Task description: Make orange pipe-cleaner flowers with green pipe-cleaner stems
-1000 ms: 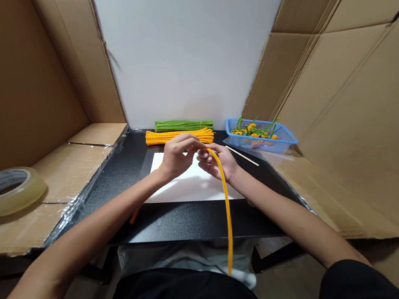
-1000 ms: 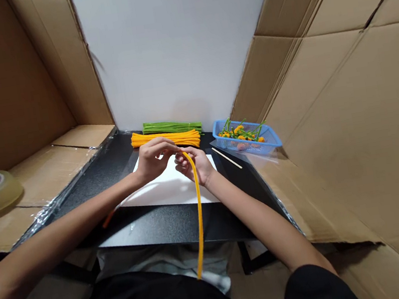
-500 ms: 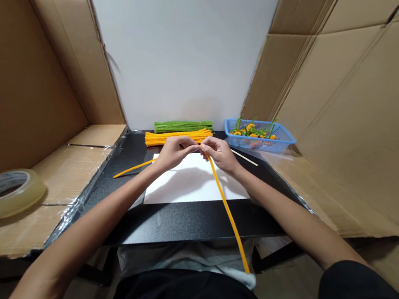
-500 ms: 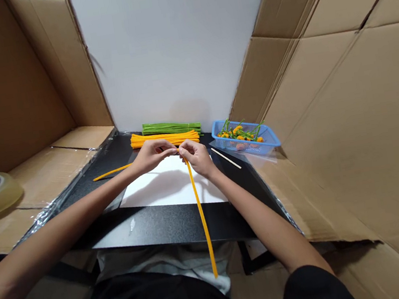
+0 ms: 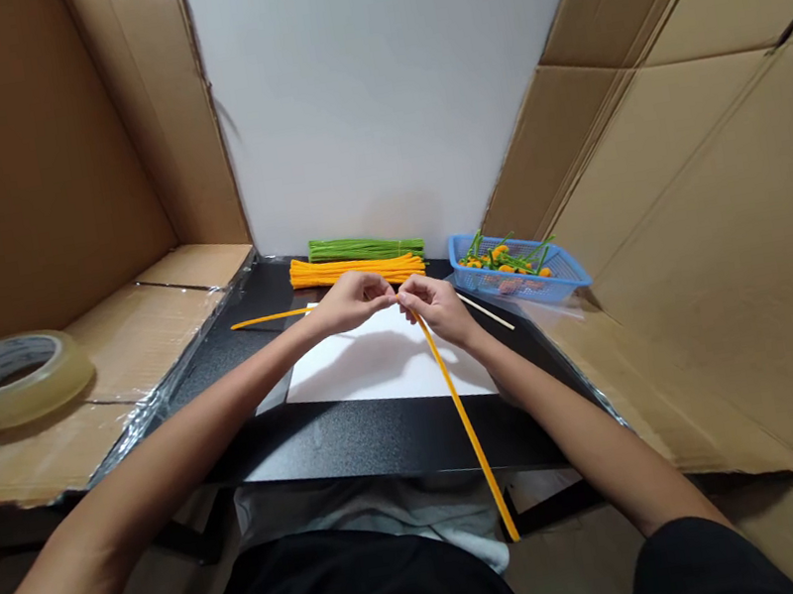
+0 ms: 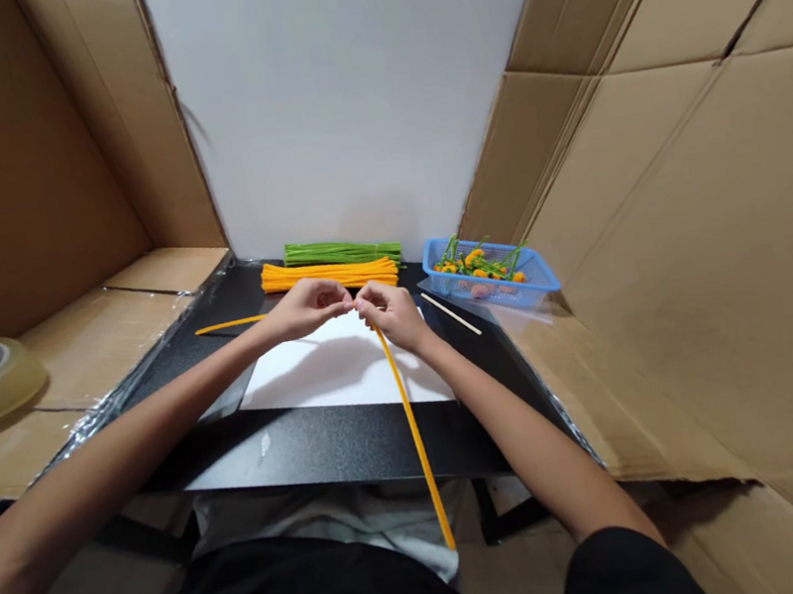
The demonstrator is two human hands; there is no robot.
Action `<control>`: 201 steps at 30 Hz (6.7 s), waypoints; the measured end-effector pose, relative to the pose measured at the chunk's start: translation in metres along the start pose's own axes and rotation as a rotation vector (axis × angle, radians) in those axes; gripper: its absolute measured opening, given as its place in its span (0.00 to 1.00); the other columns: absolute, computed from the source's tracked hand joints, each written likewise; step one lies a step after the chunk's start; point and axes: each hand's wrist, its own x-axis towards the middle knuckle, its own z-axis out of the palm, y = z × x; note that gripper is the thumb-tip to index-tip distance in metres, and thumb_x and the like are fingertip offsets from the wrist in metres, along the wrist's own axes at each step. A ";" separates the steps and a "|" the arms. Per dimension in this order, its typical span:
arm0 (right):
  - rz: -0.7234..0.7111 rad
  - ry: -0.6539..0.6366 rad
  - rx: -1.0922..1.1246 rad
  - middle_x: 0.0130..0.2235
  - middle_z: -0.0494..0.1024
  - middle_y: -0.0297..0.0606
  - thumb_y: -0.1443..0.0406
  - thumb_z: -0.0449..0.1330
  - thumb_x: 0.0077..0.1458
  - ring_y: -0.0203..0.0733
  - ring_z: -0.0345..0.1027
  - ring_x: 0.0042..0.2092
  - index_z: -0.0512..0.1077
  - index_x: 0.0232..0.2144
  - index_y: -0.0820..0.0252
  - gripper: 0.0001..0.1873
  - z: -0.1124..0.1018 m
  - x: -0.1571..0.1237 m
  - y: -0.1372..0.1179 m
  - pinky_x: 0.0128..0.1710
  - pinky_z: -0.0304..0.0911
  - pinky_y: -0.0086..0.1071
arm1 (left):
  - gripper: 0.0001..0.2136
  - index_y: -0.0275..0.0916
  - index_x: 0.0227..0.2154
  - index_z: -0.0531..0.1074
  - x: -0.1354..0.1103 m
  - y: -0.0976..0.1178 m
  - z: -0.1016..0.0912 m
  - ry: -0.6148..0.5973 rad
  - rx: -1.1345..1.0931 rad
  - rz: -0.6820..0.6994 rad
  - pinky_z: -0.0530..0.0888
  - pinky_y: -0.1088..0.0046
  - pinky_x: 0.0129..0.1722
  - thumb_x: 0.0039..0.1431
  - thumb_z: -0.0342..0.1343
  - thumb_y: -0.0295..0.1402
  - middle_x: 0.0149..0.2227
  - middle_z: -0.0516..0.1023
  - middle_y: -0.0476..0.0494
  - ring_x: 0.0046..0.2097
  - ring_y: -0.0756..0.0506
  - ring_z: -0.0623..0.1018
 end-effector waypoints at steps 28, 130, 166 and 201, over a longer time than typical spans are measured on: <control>-0.114 0.047 -0.478 0.34 0.83 0.39 0.67 0.63 0.53 0.40 0.74 0.34 0.79 0.32 0.59 0.05 0.004 -0.002 0.009 0.36 0.67 0.32 | 0.08 0.35 0.38 0.73 -0.009 -0.019 0.011 -0.025 0.894 0.280 0.65 0.69 0.35 0.67 0.49 0.28 0.35 0.77 0.39 0.38 0.43 0.76; -0.059 -0.002 -0.728 0.27 0.76 0.36 0.61 0.49 0.67 0.37 0.66 0.28 0.72 0.26 0.59 0.20 0.015 -0.007 0.018 0.31 0.52 0.29 | 0.15 0.36 0.25 0.80 -0.007 -0.022 0.011 -0.133 0.210 -0.136 0.69 0.75 0.32 0.61 0.54 0.38 0.30 0.83 0.44 0.32 0.47 0.79; 0.019 0.021 -0.644 0.32 0.78 0.38 0.58 0.48 0.66 0.41 0.70 0.36 0.74 0.33 0.59 0.18 -0.002 0.001 0.017 0.38 0.59 0.31 | 0.13 0.41 0.39 0.81 -0.013 -0.020 0.010 -0.121 0.725 0.012 0.63 0.73 0.30 0.61 0.51 0.33 0.36 0.84 0.43 0.34 0.44 0.78; 0.393 0.189 -1.316 0.44 0.77 0.55 0.61 0.56 0.61 0.55 0.71 0.45 0.75 0.40 0.63 0.12 -0.092 0.003 0.060 0.44 0.59 0.42 | 0.14 0.39 0.44 0.78 -0.020 -0.071 -0.019 -0.032 0.873 0.030 0.71 0.72 0.38 0.64 0.47 0.31 0.43 0.79 0.39 0.44 0.42 0.79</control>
